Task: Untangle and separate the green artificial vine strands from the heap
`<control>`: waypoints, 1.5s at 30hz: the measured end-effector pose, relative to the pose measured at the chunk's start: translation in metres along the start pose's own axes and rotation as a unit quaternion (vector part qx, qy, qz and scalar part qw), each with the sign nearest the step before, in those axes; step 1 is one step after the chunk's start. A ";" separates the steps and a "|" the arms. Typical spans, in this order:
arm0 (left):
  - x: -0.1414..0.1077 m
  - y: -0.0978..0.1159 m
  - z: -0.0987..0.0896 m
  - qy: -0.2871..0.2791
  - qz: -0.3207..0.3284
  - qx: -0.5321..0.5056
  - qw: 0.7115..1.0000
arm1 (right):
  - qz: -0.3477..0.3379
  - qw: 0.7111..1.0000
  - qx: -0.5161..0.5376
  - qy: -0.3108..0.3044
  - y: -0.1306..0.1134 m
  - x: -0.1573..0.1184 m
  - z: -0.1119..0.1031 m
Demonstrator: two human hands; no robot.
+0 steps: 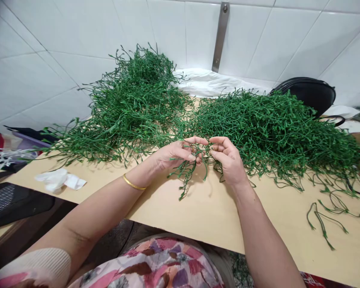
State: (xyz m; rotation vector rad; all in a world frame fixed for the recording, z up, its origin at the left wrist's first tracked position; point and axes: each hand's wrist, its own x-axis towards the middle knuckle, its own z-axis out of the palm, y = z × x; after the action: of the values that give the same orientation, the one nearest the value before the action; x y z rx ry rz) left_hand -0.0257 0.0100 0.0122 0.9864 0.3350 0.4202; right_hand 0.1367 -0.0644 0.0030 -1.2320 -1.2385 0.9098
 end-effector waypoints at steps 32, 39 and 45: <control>0.012 -0.014 0.000 0.254 0.054 0.190 0.947 | -0.298 0.816 -0.450 0.206 0.000 -0.004 -0.006; 0.007 -0.016 0.011 0.268 0.023 0.194 0.943 | -0.302 0.850 -0.431 0.034 0.004 -0.006 0.013; 0.007 -0.017 0.009 0.219 0.046 0.206 0.953 | -0.220 0.881 -0.418 -0.003 0.017 -0.001 0.016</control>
State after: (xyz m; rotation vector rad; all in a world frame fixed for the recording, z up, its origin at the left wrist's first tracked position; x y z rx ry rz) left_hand -0.0124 -0.0018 0.0014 1.3173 0.8034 0.6741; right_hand 0.1227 -0.0600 -0.0150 -1.4853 -1.9127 -0.0003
